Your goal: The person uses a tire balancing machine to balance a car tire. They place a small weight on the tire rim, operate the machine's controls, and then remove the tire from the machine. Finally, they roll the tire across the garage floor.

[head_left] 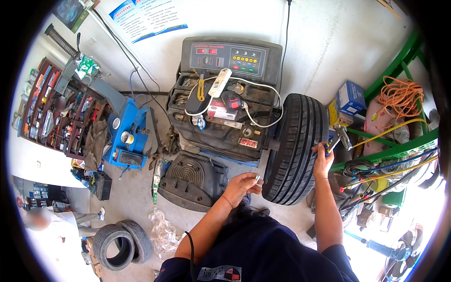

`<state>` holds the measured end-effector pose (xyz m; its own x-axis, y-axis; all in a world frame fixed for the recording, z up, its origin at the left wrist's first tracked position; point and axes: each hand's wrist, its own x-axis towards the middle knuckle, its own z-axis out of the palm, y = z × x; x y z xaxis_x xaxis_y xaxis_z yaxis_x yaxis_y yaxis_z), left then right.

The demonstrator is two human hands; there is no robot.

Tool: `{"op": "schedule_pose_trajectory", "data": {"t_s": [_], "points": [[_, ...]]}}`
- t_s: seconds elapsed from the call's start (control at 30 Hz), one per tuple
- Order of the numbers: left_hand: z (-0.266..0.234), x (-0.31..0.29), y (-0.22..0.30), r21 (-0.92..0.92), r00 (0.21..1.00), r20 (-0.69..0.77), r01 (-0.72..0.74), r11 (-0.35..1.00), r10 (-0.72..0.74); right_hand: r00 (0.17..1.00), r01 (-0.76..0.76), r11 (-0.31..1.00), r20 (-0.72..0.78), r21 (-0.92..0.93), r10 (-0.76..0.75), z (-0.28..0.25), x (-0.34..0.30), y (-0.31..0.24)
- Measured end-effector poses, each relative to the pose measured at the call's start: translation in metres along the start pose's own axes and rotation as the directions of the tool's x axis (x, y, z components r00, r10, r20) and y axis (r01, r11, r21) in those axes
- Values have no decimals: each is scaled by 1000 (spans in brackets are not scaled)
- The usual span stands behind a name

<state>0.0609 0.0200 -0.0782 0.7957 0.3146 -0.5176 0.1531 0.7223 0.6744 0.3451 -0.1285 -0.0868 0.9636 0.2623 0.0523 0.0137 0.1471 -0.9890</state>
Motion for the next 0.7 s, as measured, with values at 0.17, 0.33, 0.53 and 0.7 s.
{"op": "schedule_pose_trajectory", "data": {"t_s": [0.17, 0.33, 0.53, 0.7], "points": [[-1, 0, -2, -5, 1000, -14, -3, 1000, 3, 1000, 0, 1000, 1, 10, 0, 1, 1, 1], [-1, -2, -4, -17, 1000, -16, -11, 1000, 11, 999, 20, 999, 24, 41, -21, -1, 2, 4], [1, -1, -3, -16, 1000, -17, -4, 1000, 4, 1000, -2, 997, 11, 78, 2, 0, 5, 12], [4, 1, -2, -5, 998, -55, -6, 1000, 5, 1000, -8, 998, 17, 69, 7, 1, 6, 15]]}}
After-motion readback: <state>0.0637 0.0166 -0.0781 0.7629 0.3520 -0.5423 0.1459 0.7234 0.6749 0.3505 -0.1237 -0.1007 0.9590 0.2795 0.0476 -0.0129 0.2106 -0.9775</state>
